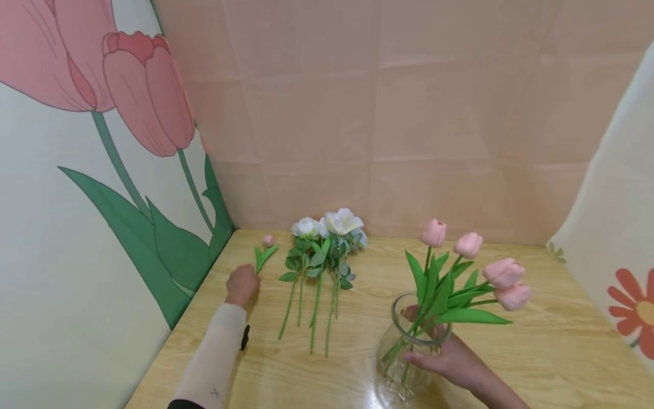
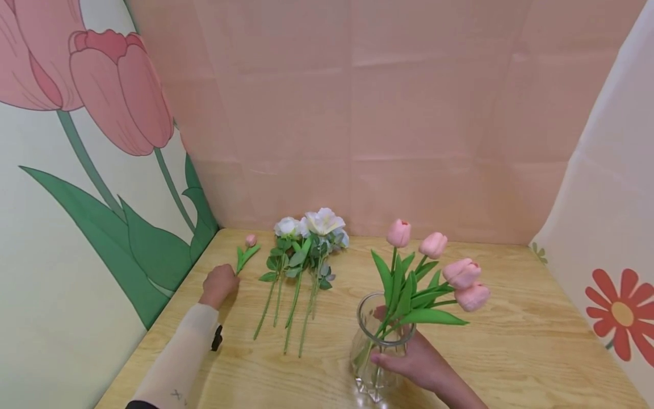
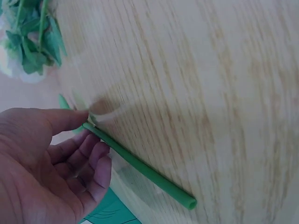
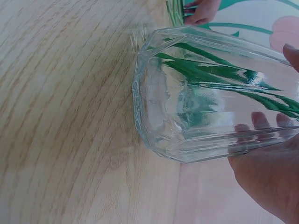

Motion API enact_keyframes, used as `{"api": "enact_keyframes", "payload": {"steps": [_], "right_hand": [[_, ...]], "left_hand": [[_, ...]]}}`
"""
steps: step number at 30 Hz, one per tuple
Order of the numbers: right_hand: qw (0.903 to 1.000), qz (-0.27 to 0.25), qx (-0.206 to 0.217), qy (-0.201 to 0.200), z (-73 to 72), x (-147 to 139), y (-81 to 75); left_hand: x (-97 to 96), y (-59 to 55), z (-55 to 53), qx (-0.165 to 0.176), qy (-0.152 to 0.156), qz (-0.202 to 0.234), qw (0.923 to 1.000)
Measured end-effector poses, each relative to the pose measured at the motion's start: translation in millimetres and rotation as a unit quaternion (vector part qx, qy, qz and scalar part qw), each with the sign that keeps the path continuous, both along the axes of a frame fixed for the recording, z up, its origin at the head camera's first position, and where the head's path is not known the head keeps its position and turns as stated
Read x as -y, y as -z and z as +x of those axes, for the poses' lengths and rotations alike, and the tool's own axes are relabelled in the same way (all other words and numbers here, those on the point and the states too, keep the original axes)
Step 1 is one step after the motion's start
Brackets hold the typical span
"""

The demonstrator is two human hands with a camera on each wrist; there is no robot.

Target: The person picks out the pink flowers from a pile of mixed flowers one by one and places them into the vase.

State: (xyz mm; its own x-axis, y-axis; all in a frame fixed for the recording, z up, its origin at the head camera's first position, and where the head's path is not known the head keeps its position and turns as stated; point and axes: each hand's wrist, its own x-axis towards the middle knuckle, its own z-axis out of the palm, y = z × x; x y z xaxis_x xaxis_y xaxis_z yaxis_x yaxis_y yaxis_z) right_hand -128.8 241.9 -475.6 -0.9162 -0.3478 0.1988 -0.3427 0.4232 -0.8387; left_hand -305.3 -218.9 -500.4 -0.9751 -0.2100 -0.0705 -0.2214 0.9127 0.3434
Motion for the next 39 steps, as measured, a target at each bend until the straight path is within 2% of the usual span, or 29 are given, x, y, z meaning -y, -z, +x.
{"api": "enact_keyframes", "payload": {"steps": [7, 15, 22, 28, 34, 39], "right_hand": [[0.9997, 0.006, -0.023, -0.004, -1.1, 0, 1.6], [1.0000, -0.006, -0.002, -0.004, 0.0, 1, 1.9], [1.0000, 0.002, -0.009, 0.000, -0.1, 0, 1.4], [0.9999, -0.007, -0.012, -0.008, -3.3, 1, 2.8], [0.9999, -0.003, -0.010, -0.007, -3.7, 1, 3.4], [0.9998, 0.002, -0.019, -0.003, -3.2, 0, 2.8]], "left_hand": [[-0.8, -1.1, 0.1, -0.008, -0.006, 0.000, 0.9999], [2.0, -4.2, 2.8, -0.018, -0.009, 0.016, 0.9997], [0.3, -18.1, 8.4, -0.057, -0.004, 0.057, 0.9967], [-4.8, -30.4, 15.3, -0.098, 0.004, 0.056, 0.9936], [-15.3, -46.3, 23.5, -0.151, 0.025, 0.053, 0.9867], [-23.5, -57.0, 28.3, -0.161, 0.025, 0.069, 0.9842]]}}
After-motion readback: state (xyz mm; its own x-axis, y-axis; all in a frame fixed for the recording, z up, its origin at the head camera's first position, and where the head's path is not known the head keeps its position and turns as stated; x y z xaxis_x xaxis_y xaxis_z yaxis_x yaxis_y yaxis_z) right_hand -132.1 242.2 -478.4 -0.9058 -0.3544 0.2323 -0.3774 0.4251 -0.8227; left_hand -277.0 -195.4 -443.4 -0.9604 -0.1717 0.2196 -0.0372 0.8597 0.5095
